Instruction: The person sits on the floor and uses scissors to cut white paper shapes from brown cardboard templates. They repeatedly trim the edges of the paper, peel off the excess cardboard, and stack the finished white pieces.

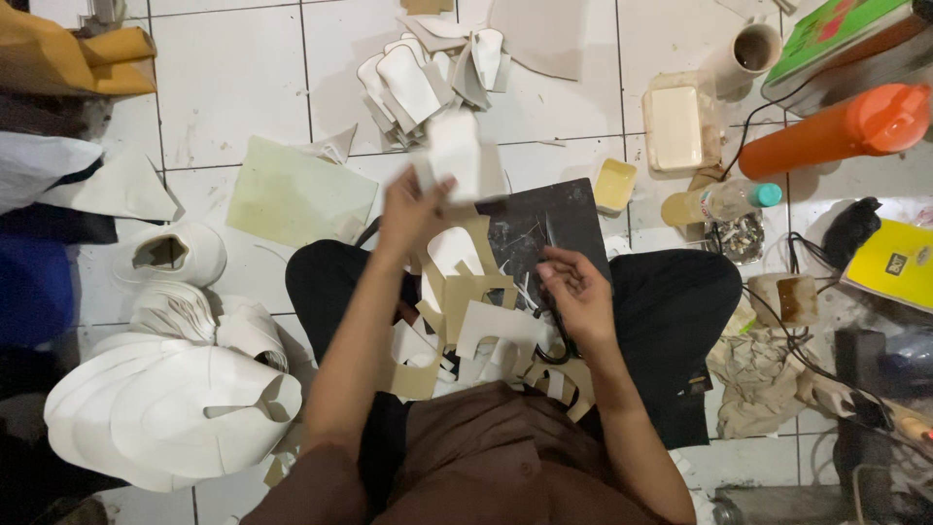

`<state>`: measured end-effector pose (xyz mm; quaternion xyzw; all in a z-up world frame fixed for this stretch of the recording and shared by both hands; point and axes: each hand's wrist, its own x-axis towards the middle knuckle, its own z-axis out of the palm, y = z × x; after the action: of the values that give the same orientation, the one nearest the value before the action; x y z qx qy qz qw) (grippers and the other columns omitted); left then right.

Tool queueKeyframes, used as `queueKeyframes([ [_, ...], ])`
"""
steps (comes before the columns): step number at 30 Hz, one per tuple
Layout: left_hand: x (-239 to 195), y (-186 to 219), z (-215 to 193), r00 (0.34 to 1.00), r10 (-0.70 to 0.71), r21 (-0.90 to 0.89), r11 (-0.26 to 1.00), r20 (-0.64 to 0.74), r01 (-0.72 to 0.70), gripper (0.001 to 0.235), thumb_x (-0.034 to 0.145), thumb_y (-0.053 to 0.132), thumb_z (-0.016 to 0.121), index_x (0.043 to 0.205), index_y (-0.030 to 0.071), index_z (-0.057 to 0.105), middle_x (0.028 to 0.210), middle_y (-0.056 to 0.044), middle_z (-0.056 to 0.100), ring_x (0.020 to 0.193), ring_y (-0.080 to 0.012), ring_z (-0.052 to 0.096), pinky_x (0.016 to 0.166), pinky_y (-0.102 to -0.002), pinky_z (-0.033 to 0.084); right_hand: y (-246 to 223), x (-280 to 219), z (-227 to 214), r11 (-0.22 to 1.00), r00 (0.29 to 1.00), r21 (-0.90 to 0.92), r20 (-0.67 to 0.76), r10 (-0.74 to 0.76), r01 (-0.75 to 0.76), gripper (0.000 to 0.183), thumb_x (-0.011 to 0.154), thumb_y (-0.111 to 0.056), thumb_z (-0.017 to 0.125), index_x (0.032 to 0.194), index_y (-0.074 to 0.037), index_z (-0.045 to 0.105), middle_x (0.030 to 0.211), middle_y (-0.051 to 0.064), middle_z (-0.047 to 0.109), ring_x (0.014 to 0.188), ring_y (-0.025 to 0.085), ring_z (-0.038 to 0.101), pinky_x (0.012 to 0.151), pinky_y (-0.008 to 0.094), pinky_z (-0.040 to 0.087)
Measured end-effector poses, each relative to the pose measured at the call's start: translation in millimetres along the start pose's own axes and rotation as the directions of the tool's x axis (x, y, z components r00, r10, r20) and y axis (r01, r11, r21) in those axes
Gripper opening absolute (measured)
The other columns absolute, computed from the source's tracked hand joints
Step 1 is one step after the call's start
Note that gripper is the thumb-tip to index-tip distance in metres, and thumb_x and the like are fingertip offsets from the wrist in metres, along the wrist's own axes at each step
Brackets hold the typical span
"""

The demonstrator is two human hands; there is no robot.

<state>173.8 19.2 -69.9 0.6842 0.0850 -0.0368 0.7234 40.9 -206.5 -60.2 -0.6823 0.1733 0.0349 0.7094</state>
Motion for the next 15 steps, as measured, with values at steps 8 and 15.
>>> queueKeyframes([
  [8, 161.0, -97.9, -82.2, 0.969, -0.132, 0.311, 0.93, -0.21, 0.194, 0.065, 0.086, 0.042, 0.072, 0.123, -0.001, 0.043, 0.085, -0.015, 0.065, 0.06, -0.0225, 0.071, 0.046, -0.029, 0.064, 27.2, -15.6, -21.2, 0.998, 0.999, -0.048, -0.037, 0.033, -0.035, 0.023, 0.086, -0.008, 0.069, 0.108, 0.0, 0.068, 0.083, 0.014, 0.07, 0.063, 0.011, 0.062, 0.061, 0.021, 0.053],
  [15, 17.6, -49.4, -50.3, 0.889, 0.402, 0.717, 0.685, -0.22, -0.132, 0.037, 0.095, 0.025, 0.065, 0.12, 0.002, 0.05, 0.096, -0.014, 0.056, 0.08, -0.0371, 0.063, 0.067, -0.05, 0.05, 32.0, -41.9, -43.2, 0.925, 0.992, -0.378, -0.126, -0.031, -0.019, 0.021, 0.089, -0.013, 0.068, 0.107, -0.003, 0.07, 0.08, 0.011, 0.069, 0.062, 0.013, 0.057, 0.059, 0.028, 0.049],
])
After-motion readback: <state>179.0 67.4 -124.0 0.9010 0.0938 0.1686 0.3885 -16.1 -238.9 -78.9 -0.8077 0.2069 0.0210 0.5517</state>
